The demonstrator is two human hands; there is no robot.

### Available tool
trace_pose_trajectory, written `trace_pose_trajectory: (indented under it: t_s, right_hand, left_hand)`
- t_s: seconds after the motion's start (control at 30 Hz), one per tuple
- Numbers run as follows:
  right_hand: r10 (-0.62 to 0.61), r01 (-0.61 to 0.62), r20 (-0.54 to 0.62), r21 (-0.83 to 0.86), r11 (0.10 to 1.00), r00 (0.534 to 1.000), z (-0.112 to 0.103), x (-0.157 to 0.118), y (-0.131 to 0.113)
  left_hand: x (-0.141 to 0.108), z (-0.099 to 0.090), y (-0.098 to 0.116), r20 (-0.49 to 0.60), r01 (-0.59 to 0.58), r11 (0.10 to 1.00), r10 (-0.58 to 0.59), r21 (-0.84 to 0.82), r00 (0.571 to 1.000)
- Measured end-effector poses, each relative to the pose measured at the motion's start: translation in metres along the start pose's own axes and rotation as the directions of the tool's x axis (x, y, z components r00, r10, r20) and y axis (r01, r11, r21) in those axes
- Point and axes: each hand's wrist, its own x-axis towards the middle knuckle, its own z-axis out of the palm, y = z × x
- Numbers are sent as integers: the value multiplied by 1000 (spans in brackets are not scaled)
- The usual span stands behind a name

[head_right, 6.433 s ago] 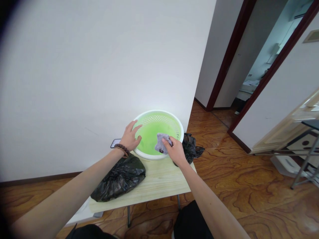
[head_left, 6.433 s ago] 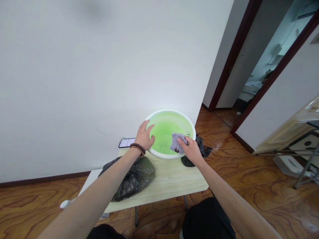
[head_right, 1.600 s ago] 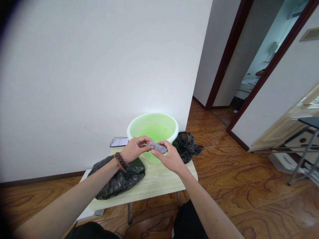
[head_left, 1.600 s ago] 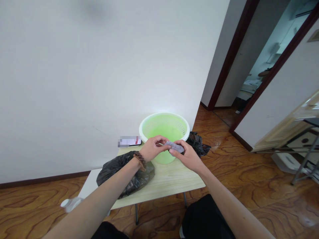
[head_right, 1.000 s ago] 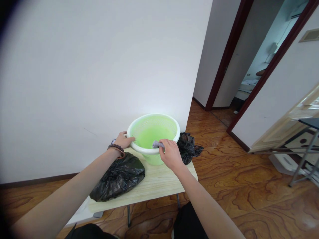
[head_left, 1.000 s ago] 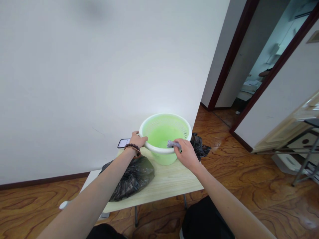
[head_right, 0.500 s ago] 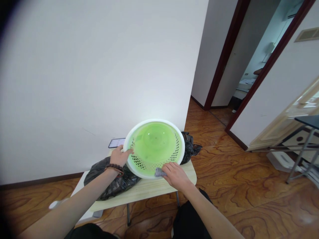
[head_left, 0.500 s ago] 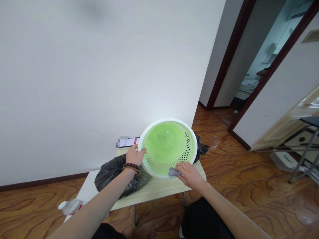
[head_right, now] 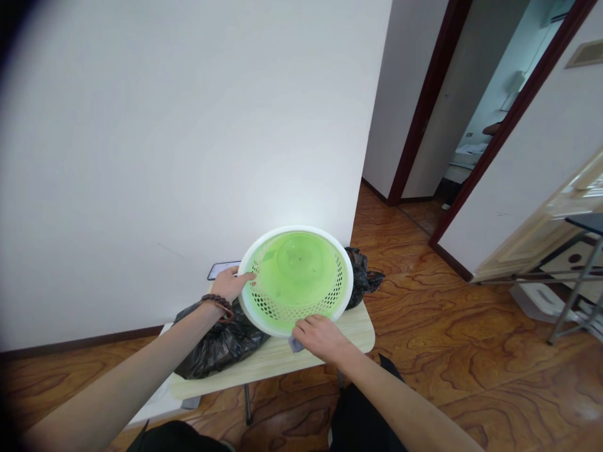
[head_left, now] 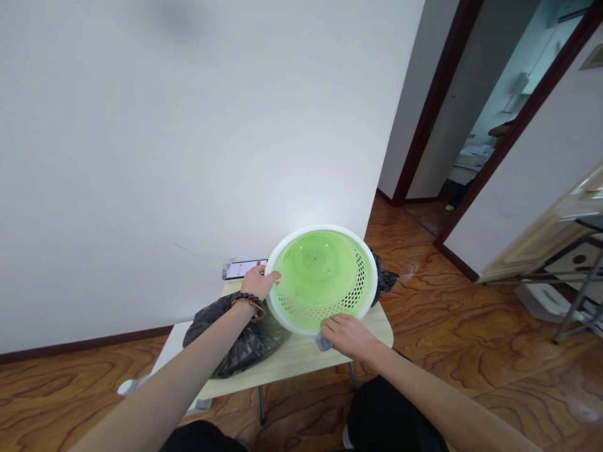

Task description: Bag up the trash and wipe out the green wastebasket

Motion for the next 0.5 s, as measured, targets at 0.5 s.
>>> trace_pose_trajectory:
  t_s: [0.5]
  right_hand:
    - [-20,18,31,67,998,999,-53,3,31]
  left_hand:
    - [35,-39,7,586,306,930,-135,-204,799]
